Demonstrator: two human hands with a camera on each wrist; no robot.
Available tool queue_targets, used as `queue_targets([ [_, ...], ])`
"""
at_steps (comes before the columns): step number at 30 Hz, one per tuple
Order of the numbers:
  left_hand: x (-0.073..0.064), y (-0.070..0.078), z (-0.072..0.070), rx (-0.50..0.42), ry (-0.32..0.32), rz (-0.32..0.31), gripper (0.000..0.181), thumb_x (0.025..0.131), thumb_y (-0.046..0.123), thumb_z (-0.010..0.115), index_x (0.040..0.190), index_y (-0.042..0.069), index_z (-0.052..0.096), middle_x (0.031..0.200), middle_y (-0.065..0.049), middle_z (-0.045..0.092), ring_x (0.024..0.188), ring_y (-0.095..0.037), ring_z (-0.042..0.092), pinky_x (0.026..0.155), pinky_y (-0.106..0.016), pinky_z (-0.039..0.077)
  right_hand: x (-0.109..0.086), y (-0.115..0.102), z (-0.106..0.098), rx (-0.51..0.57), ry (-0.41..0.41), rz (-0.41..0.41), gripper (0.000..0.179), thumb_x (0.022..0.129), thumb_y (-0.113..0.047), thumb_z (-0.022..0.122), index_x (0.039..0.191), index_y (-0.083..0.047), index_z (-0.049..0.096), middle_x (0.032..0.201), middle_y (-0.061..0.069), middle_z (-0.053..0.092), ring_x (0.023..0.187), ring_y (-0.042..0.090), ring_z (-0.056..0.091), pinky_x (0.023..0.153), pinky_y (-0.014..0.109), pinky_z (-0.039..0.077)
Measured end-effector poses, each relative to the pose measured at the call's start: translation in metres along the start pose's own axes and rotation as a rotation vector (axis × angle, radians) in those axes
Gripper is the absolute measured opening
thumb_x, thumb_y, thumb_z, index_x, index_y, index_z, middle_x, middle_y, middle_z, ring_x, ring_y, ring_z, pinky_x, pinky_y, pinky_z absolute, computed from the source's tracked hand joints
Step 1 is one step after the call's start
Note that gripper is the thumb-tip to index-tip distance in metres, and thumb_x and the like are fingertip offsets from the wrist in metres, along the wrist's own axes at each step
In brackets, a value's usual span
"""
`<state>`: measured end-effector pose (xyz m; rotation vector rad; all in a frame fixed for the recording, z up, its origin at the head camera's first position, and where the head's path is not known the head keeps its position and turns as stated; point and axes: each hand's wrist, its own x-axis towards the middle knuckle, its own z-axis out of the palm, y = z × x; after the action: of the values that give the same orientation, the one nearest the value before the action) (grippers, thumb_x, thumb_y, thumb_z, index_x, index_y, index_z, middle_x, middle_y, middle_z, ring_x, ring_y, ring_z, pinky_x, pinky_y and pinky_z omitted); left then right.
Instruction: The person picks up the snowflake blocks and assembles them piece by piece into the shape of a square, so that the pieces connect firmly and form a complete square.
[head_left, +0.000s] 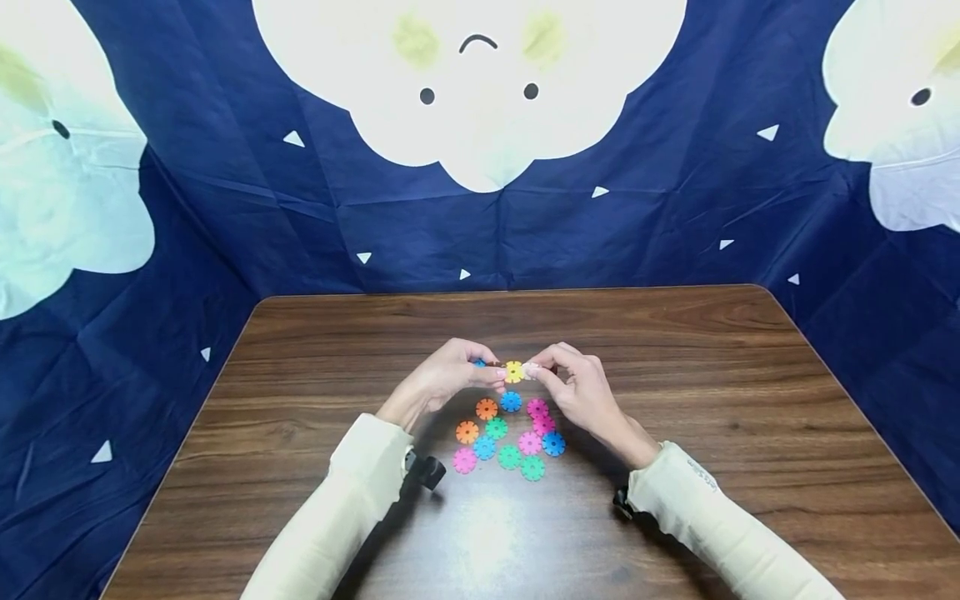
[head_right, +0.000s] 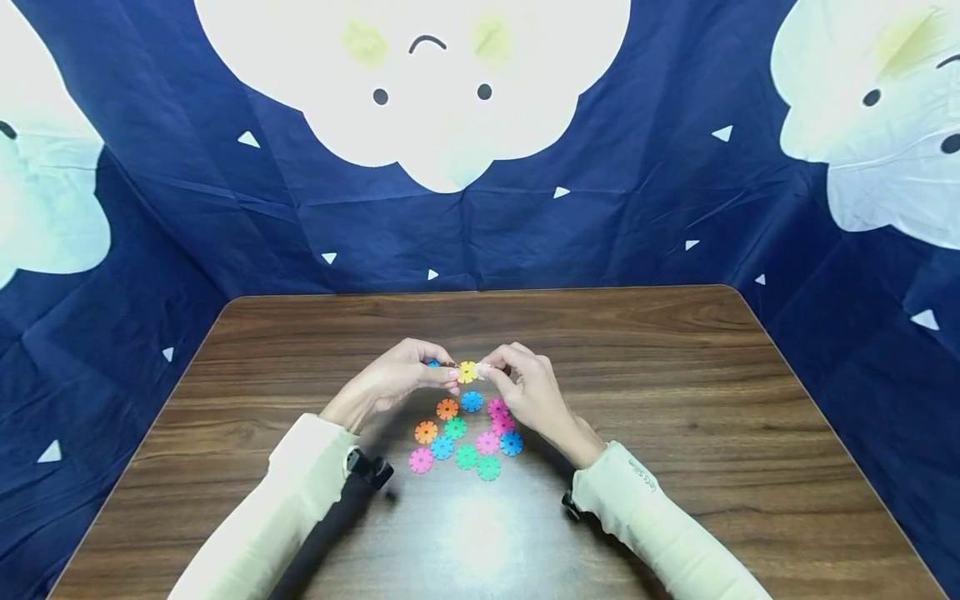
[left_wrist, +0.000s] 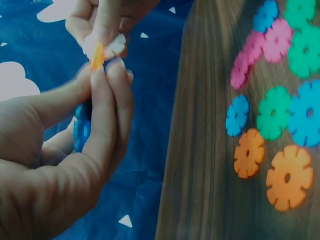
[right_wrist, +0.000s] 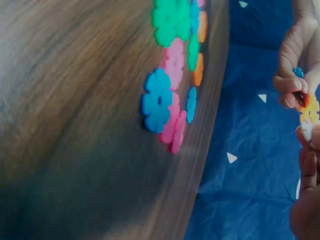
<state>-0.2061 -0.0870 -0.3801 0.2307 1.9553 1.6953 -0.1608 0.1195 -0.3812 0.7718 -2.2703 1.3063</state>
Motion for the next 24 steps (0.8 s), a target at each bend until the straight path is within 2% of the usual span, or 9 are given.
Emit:
queue_targets([
  [2,0.0,0.0,0.0,-0.005,-0.003,0.001,0.006,0.088,0.0,0.065,0.088,-0.005,0.063,0.079,-0.01,0.068,0.076,-0.017,0.069,0.092,-0.038,0.055,0.001,-0.001,0.0,0.008,-0.006,-0.001,0.003,0.083,-0.001,0.07,0.085,0.001,0.068,0.076,0.01,0.067,0.062,0.017,0.051,0.053,0.028,0.043],
  [6,-0.001,0.001,-0.001,0.001,-0.016,-0.008,0.006,0.088,0.002,0.066,0.088,-0.004,0.063,0.078,-0.009,0.069,0.078,-0.019,0.07,0.09,-0.034,0.055,0.001,-0.001,-0.002,0.014,-0.032,-0.002,0.006,0.081,0.004,0.071,0.085,0.001,0.069,0.078,0.011,0.069,0.063,0.018,0.054,0.056,0.017,0.04],
  [8,-0.002,0.002,-0.003,0.011,-0.033,-0.013,0.007,0.088,0.003,0.066,0.09,-0.004,0.063,0.078,-0.009,0.07,0.08,-0.019,0.07,0.09,-0.033,0.055,0.0,0.002,-0.002,0.02,-0.046,0.001,0.007,0.08,0.004,0.071,0.086,0.001,0.069,0.079,0.012,0.069,0.065,0.018,0.056,0.058,0.017,0.043],
  [12,-0.002,0.006,-0.006,0.015,-0.064,-0.031,0.009,0.089,0.005,0.065,0.091,-0.003,0.062,0.081,-0.011,0.07,0.08,-0.018,0.07,0.092,-0.033,0.054,0.0,0.017,0.0,0.049,-0.077,0.038,0.008,0.082,0.001,0.07,0.089,-0.003,0.07,0.082,0.009,0.07,0.069,0.016,0.061,0.062,0.026,0.054],
  [17,0.0,0.008,-0.01,0.008,-0.071,-0.041,0.008,0.09,0.004,0.064,0.094,-0.003,0.061,0.095,-0.022,0.069,0.08,-0.016,0.07,0.094,-0.036,0.054,0.0,0.038,0.0,0.104,-0.128,0.161,0.013,0.091,-0.014,0.065,0.103,-0.01,0.068,0.092,0.001,0.072,0.079,0.012,0.064,0.07,0.03,0.056],
  [19,0.0,0.008,-0.01,0.01,-0.064,-0.045,0.01,0.09,0.004,0.063,0.096,-0.004,0.061,0.101,-0.026,0.067,0.08,-0.016,0.07,0.094,-0.038,0.053,0.0,0.044,-0.003,0.121,-0.14,0.226,0.018,0.095,-0.02,0.06,0.107,-0.009,0.067,0.095,0.001,0.071,0.082,0.015,0.066,0.071,0.027,0.055],
  [22,0.001,0.006,-0.012,0.025,-0.044,-0.043,0.013,0.09,0.003,0.064,0.099,-0.005,0.061,0.101,-0.026,0.067,0.079,-0.016,0.07,0.093,-0.039,0.054,-0.002,0.05,-0.006,0.091,-0.163,0.314,0.021,0.098,-0.026,0.055,0.107,-0.011,0.067,0.096,0.002,0.071,0.084,0.023,0.066,0.071,0.026,0.053],
  [24,0.001,0.004,-0.013,0.033,-0.036,-0.04,0.015,0.09,0.004,0.064,0.102,-0.006,0.06,0.1,-0.025,0.067,0.079,-0.015,0.069,0.092,-0.04,0.055,-0.004,0.053,-0.006,0.033,-0.219,0.346,0.02,0.097,-0.026,0.056,0.105,-0.012,0.068,0.095,0.002,0.07,0.083,0.027,0.065,0.072,0.026,0.052],
])
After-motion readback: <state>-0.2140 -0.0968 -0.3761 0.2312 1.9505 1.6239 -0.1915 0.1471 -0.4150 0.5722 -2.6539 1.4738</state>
